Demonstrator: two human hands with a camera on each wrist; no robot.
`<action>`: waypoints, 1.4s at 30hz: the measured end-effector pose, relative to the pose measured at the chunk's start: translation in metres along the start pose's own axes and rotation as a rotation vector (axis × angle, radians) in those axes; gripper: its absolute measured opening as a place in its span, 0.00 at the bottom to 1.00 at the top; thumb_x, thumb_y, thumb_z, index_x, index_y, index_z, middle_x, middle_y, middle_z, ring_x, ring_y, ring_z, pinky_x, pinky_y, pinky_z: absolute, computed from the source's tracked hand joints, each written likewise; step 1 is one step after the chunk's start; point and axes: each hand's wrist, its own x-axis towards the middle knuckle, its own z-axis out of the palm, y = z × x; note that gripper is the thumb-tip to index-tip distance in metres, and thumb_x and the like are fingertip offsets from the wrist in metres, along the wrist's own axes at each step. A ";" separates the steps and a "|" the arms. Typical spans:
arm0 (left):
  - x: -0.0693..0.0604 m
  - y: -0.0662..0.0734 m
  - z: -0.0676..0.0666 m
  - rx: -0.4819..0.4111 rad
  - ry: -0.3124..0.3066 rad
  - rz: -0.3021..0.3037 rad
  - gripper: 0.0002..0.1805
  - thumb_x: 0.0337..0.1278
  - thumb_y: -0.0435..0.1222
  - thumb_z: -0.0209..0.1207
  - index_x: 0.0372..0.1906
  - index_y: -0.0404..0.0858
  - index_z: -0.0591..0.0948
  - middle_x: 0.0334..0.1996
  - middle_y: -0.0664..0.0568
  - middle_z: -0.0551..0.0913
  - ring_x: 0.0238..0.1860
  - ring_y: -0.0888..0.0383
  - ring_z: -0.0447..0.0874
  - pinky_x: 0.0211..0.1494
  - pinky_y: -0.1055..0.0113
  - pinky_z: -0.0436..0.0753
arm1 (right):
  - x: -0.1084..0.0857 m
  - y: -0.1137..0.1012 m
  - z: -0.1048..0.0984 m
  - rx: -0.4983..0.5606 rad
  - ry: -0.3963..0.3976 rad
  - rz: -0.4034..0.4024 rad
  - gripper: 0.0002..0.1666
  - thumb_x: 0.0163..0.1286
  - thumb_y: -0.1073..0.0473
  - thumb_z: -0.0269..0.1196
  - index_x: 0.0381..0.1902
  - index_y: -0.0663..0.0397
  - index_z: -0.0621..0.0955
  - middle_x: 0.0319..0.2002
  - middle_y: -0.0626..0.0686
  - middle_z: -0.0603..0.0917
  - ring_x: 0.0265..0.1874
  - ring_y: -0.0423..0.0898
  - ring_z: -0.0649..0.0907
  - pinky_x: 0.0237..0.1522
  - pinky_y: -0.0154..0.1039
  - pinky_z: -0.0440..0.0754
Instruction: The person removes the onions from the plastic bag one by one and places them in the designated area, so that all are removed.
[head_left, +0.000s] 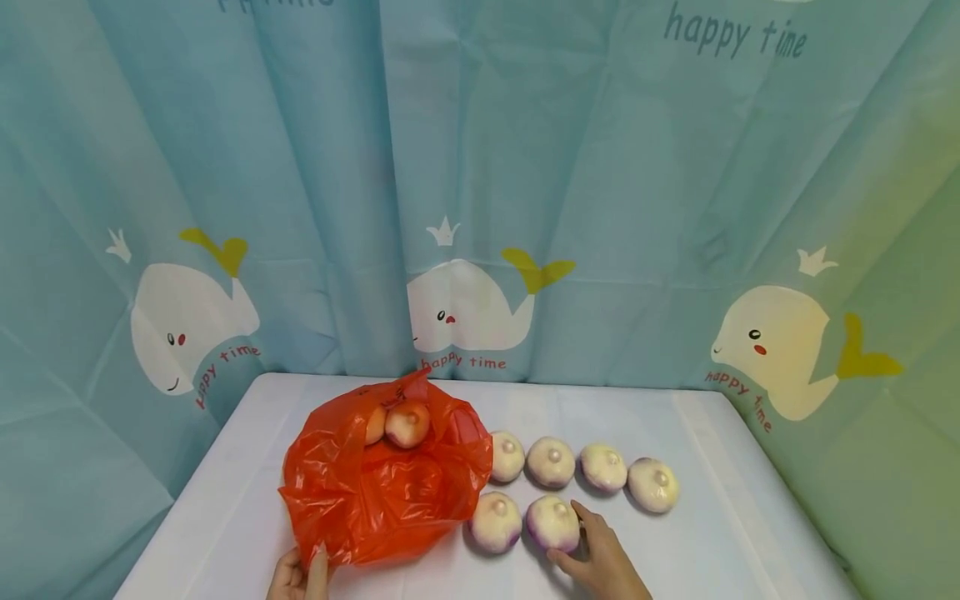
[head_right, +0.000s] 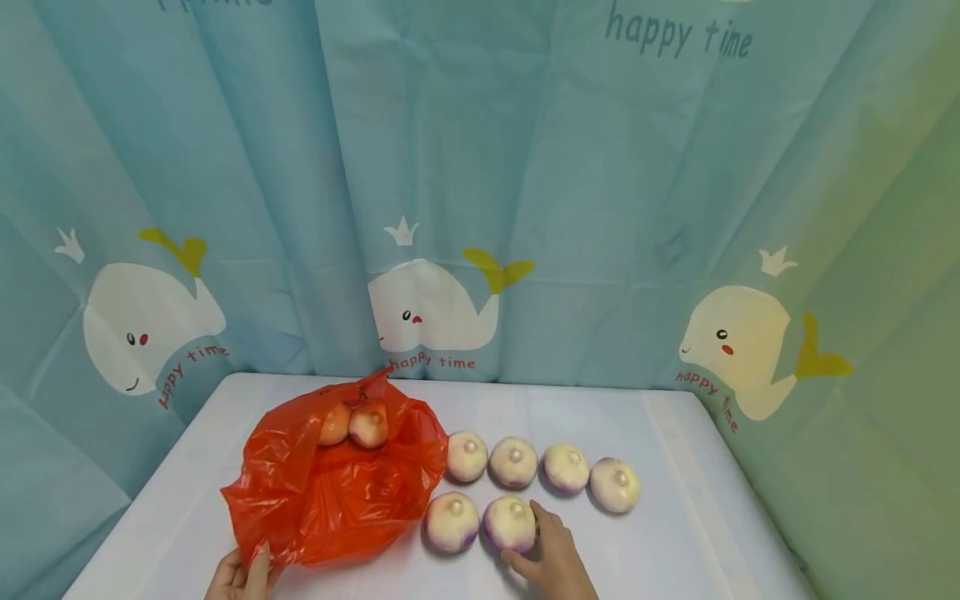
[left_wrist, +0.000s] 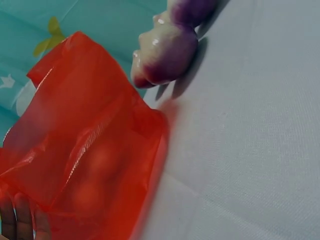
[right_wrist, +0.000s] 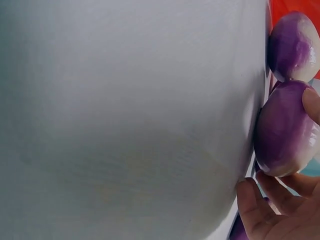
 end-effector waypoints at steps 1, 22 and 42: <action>0.000 -0.001 0.000 0.002 -0.001 -0.003 0.17 0.64 0.31 0.51 0.51 0.21 0.68 0.45 0.34 0.73 0.30 0.78 0.74 0.32 0.82 0.78 | 0.000 0.000 0.000 0.000 0.001 0.002 0.48 0.54 0.50 0.71 0.60 0.78 0.63 0.53 0.70 0.72 0.51 0.67 0.74 0.53 0.63 0.69; 0.012 -0.020 -0.001 -0.001 0.030 -0.023 0.17 0.64 0.32 0.52 0.50 0.21 0.69 0.45 0.33 0.74 0.28 0.77 0.73 0.29 0.82 0.77 | -0.003 0.004 0.001 -0.026 0.002 -0.043 0.49 0.52 0.54 0.72 0.60 0.81 0.61 0.50 0.72 0.69 0.44 0.66 0.75 0.41 0.52 0.80; 0.003 -0.010 -0.001 0.059 0.018 -0.015 0.22 0.64 0.40 0.53 0.51 0.23 0.69 0.44 0.35 0.74 0.27 0.74 0.73 0.29 0.82 0.78 | -0.002 0.011 0.000 -0.076 0.006 -0.135 0.53 0.47 0.56 0.74 0.58 0.85 0.59 0.48 0.70 0.74 0.48 0.72 0.72 0.48 0.67 0.69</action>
